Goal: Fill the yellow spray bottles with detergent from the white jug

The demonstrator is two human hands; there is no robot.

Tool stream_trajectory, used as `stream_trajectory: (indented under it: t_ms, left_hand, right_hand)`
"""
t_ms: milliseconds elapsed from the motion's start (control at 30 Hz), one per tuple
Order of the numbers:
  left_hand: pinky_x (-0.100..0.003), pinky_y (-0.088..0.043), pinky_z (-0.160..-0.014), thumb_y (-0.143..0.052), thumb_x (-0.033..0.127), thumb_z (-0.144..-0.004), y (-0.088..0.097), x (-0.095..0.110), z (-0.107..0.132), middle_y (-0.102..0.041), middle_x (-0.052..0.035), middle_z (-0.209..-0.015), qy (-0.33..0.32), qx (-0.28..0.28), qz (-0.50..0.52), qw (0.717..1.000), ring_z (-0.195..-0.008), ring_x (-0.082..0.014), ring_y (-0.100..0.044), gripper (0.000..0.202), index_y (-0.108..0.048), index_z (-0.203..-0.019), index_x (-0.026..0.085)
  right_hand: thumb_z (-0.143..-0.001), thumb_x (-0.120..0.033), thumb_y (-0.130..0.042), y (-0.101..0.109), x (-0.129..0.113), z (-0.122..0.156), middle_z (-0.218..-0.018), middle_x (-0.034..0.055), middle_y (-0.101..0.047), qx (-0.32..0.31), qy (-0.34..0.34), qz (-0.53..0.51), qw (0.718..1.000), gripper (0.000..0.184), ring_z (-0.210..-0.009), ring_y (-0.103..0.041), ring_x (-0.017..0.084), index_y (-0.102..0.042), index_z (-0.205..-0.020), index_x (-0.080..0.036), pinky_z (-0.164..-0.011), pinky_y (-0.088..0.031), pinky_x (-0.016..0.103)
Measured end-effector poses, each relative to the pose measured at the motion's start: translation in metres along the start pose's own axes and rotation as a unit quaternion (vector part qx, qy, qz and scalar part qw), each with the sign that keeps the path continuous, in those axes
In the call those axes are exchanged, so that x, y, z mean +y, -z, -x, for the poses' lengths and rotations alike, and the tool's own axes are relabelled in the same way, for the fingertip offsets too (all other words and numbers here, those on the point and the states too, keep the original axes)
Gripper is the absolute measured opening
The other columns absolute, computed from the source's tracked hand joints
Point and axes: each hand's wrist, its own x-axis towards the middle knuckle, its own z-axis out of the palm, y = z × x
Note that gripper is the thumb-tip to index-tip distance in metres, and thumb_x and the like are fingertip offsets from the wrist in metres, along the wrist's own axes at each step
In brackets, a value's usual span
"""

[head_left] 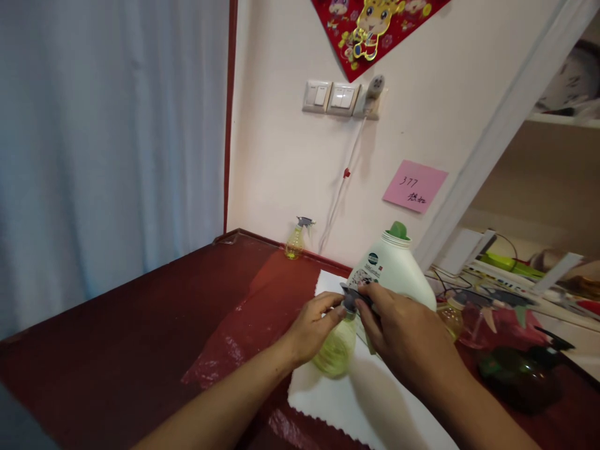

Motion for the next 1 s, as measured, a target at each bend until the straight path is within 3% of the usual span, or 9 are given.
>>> stream_trajectory:
  t_ms: [133, 267, 367, 500, 767, 900, 1000]
  left_hand:
    - [-0.039, -0.044, -0.092, -0.078, 0.04, -0.081, -0.005, -0.002, -0.001, -0.068, -0.0077, -0.112, 0.029, 0.039, -0.002, 0.999, -0.103, -0.0252, -0.06, 0.04, -0.064, -0.112, 0.02]
    - [-0.037, -0.044, -0.086, -0.086, 0.04, -0.072, -0.009, -0.005, -0.002, -0.067, -0.0045, -0.098, 0.045, 0.072, -0.002, 0.996, -0.093, -0.0232, -0.06, 0.042, -0.06, -0.098, 0.019]
    - [-0.036, -0.045, -0.084, -0.082, 0.039, -0.077, -0.009, -0.005, -0.002, -0.068, -0.0037, -0.094, 0.043, 0.066, -0.001, 0.997, -0.09, -0.0223, -0.06, 0.033, -0.062, -0.093, 0.019]
    - [-0.038, -0.046, -0.087, -0.072, 0.042, -0.086, -0.004, -0.005, -0.002, -0.07, -0.0069, -0.104, 0.032, 0.03, -0.001, 0.999, -0.097, -0.0241, -0.062, 0.029, -0.067, -0.103, 0.019]
    - [-0.038, -0.039, -0.103, -0.059, 0.046, -0.094, 0.0, 0.0, -0.001, -0.066, -0.0079, -0.116, 0.001, -0.012, 0.012, 1.0, -0.117, -0.0256, -0.057, 0.03, -0.07, -0.107, 0.021]
    - [-0.039, -0.044, -0.094, -0.075, 0.046, -0.084, -0.004, -0.003, 0.001, -0.064, -0.0079, -0.118, 0.04, 0.026, 0.028, 0.998, -0.107, -0.0243, -0.058, 0.043, -0.06, -0.117, 0.022]
    - [-0.038, -0.045, -0.089, -0.086, 0.044, -0.072, -0.006, -0.009, -0.001, -0.066, -0.0063, -0.107, 0.055, 0.052, 0.035, 0.997, -0.099, -0.0236, -0.058, 0.05, -0.057, -0.106, 0.021]
  right_hand:
    - [-0.095, -0.029, -0.052, 0.002, -0.004, 0.0, -0.08, 0.0039, -0.073, -0.003, -0.007, 0.0, 1.0, 0.012, -0.063, -0.068, 0.026, -0.061, -0.098, -0.022, -0.051, -0.025, 0.028]
    - [-0.095, -0.028, -0.053, 0.002, -0.004, 0.0, -0.079, 0.0025, -0.073, -0.002, -0.004, -0.004, 1.0, 0.009, -0.063, -0.068, 0.027, -0.06, -0.097, -0.022, -0.053, -0.023, 0.028]
    - [-0.094, -0.028, -0.054, 0.001, -0.003, 0.0, -0.077, 0.0024, -0.072, 0.003, -0.001, -0.005, 1.0, 0.008, -0.062, -0.068, 0.027, -0.059, -0.096, -0.022, -0.053, -0.021, 0.027]
    - [-0.095, -0.028, -0.052, -0.001, -0.002, 0.0, -0.078, 0.0026, -0.072, 0.011, 0.0, -0.014, 1.0, 0.009, -0.062, -0.068, 0.027, -0.059, -0.095, -0.022, -0.053, -0.021, 0.027]
    - [-0.096, -0.03, -0.05, -0.001, -0.002, 0.002, -0.081, 0.0035, -0.074, 0.015, -0.005, -0.013, 1.0, 0.012, -0.061, -0.068, 0.027, -0.059, -0.096, -0.023, -0.054, -0.021, 0.028]
    - [-0.095, -0.028, -0.052, 0.001, -0.002, 0.001, -0.08, 0.0033, -0.073, 0.008, -0.009, -0.017, 1.0, 0.011, -0.063, -0.068, 0.027, -0.061, -0.098, -0.022, -0.054, -0.022, 0.028]
    - [-0.094, -0.027, -0.054, 0.002, -0.002, 0.001, -0.079, 0.0031, -0.073, -0.001, -0.007, -0.012, 1.0, 0.009, -0.063, -0.068, 0.028, -0.061, -0.098, -0.022, -0.054, -0.023, 0.028]
